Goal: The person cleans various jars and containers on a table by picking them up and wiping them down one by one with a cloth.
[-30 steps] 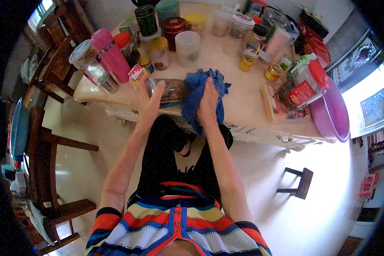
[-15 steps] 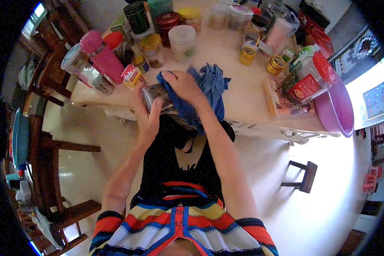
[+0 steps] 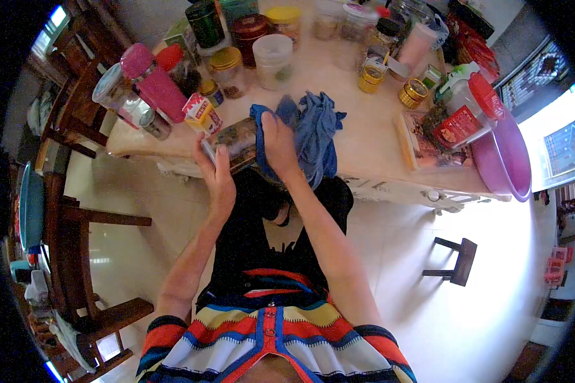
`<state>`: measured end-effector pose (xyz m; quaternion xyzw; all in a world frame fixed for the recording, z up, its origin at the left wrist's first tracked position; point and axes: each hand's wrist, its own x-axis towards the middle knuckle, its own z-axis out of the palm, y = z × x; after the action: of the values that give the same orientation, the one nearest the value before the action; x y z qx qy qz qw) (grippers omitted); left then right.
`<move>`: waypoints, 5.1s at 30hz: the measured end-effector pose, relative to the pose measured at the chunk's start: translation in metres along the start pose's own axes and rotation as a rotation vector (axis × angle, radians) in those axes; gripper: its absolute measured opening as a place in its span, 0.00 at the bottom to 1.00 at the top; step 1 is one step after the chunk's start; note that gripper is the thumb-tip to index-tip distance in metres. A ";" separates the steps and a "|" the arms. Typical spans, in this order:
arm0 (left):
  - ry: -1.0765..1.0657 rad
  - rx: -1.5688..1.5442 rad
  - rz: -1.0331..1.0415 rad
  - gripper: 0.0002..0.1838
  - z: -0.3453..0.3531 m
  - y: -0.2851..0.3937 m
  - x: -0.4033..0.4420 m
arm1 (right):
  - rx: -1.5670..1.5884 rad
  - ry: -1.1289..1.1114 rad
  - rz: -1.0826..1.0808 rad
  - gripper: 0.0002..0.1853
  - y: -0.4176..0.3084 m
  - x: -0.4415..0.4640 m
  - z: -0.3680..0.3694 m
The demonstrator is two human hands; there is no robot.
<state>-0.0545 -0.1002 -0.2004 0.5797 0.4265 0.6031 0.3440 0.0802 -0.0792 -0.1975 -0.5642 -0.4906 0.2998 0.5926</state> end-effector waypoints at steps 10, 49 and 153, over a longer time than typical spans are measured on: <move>0.072 -0.053 -0.126 0.29 0.000 0.001 0.004 | -0.316 0.232 -0.409 0.21 0.008 -0.048 0.013; -0.204 0.050 0.019 0.33 0.003 -0.001 -0.008 | 0.174 -0.265 0.089 0.22 0.013 0.019 -0.038; -0.375 1.039 0.407 0.39 0.084 0.036 0.115 | -0.168 0.179 -0.154 0.19 0.022 -0.010 -0.047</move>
<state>0.0210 0.0000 -0.1235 0.8393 0.4782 0.2559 -0.0384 0.1242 -0.1021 -0.2159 -0.5969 -0.5012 0.1597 0.6058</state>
